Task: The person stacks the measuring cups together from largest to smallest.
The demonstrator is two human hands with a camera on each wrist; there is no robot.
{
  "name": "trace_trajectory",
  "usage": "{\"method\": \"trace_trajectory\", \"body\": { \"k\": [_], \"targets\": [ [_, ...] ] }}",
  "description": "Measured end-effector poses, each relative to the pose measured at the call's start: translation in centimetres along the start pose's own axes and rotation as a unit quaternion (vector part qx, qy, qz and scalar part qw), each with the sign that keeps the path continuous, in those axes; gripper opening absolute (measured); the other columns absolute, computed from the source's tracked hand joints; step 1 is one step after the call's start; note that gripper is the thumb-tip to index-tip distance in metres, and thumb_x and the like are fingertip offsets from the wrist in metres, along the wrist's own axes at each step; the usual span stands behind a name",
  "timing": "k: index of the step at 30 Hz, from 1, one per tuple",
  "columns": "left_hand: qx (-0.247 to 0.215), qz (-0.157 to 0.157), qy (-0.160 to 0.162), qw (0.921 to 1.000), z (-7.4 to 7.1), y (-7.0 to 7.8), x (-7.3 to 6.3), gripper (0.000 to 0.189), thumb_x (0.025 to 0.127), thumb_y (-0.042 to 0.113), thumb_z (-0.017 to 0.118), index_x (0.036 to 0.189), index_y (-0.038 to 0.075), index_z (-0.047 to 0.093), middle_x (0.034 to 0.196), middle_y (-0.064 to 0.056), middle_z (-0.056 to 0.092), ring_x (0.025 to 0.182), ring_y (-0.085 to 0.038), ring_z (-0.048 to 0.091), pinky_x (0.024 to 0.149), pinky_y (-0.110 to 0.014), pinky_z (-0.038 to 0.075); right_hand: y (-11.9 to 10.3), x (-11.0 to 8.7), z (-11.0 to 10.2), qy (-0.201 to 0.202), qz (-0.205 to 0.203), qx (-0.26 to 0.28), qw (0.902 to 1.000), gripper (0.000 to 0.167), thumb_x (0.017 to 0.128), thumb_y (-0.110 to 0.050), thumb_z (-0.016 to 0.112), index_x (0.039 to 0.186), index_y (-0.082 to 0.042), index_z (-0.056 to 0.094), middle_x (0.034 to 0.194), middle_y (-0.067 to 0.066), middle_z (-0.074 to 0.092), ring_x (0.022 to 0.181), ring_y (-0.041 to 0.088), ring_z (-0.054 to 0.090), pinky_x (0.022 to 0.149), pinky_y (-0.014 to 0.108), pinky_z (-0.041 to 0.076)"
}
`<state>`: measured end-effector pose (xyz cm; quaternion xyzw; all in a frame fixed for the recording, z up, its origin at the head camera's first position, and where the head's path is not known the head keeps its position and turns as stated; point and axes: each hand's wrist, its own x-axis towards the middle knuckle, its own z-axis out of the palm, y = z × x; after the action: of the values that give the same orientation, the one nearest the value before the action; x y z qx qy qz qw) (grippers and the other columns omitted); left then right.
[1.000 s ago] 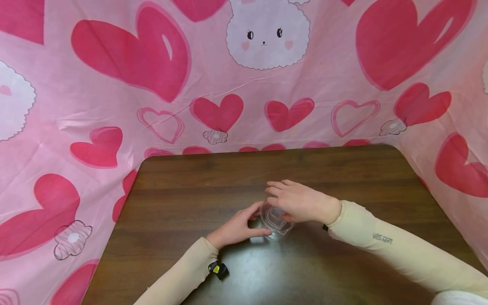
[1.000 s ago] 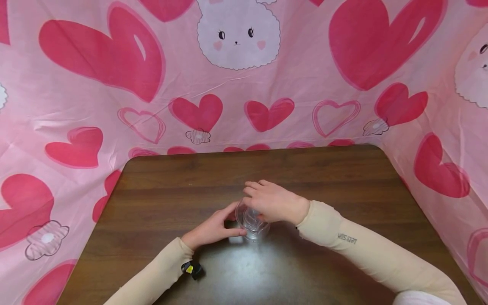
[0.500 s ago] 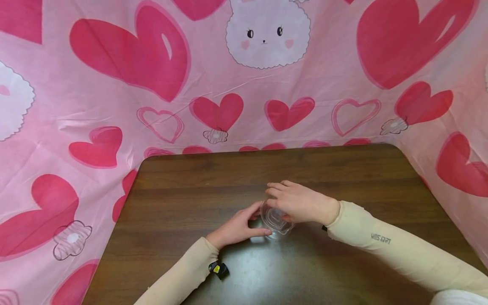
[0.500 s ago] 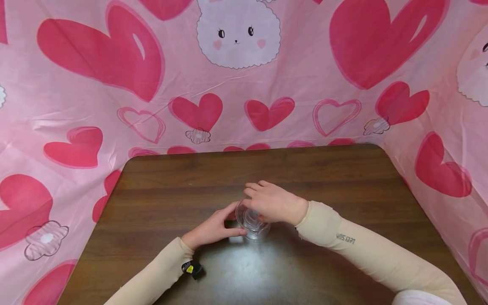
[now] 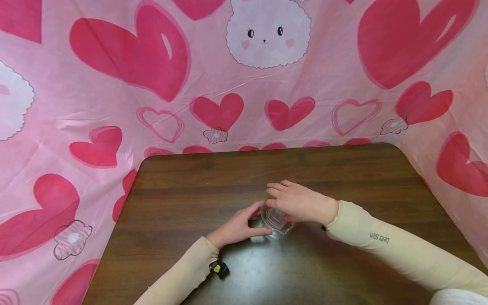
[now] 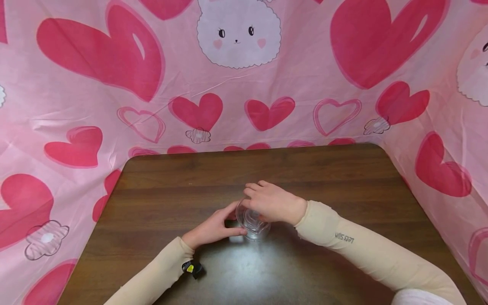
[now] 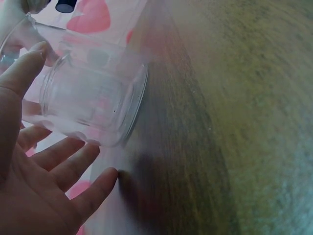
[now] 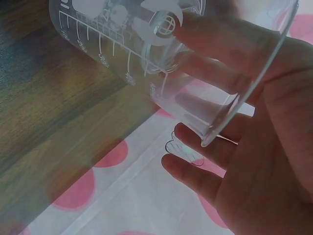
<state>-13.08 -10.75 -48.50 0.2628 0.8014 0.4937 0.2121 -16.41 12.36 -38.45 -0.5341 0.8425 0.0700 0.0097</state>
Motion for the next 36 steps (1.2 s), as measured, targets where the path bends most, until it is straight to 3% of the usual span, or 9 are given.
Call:
{"method": "trace_trajectory", "body": {
  "k": [15, 24, 36],
  "targets": [
    [-0.002, -0.002, -0.001, 1.0000, 0.0, 0.1, 0.0, 0.079, 0.095, 0.038, 0.079, 0.160, 0.028, 0.036, 0.157, 0.007, 0.050, 0.138, -0.008, 0.051, 0.116, -0.036, 0.043, 0.0, 0.0, -0.2, 0.007, 0.001, 0.002, 1.0000, 0.047, 0.076, -0.026, 0.095, 0.116, -0.013, 0.073, 0.131, 0.012, 0.068, 0.132, 0.032, 0.058, 0.105, 0.047, 0.051],
    [-0.004, -0.005, 0.000, 1.0000, -0.2, 0.2, 0.0, 0.077, 0.095, 0.038, 0.078, 0.160, 0.029, 0.037, 0.154, 0.006, 0.053, 0.137, -0.008, 0.053, 0.115, -0.035, 0.044, 0.3, -0.8, -0.6, 0.013, 0.008, 0.021, 0.9997, 0.048, 0.081, -0.028, 0.092, 0.123, -0.014, 0.074, 0.134, 0.012, 0.067, 0.134, 0.033, 0.057, 0.108, 0.050, 0.049],
    [0.000, -0.001, 0.000, 1.0000, -0.1, 0.5, -0.1, 0.075, 0.095, 0.038, 0.078, 0.158, 0.033, 0.038, 0.153, 0.007, 0.054, 0.138, -0.008, 0.052, 0.116, -0.038, 0.043, 0.7, -3.0, -0.2, 0.118, 0.002, 0.041, 0.9921, 0.045, 0.089, -0.029, 0.084, 0.124, -0.007, 0.067, 0.127, 0.012, 0.068, 0.118, 0.029, 0.064, 0.103, 0.047, 0.053]
  ]
}}
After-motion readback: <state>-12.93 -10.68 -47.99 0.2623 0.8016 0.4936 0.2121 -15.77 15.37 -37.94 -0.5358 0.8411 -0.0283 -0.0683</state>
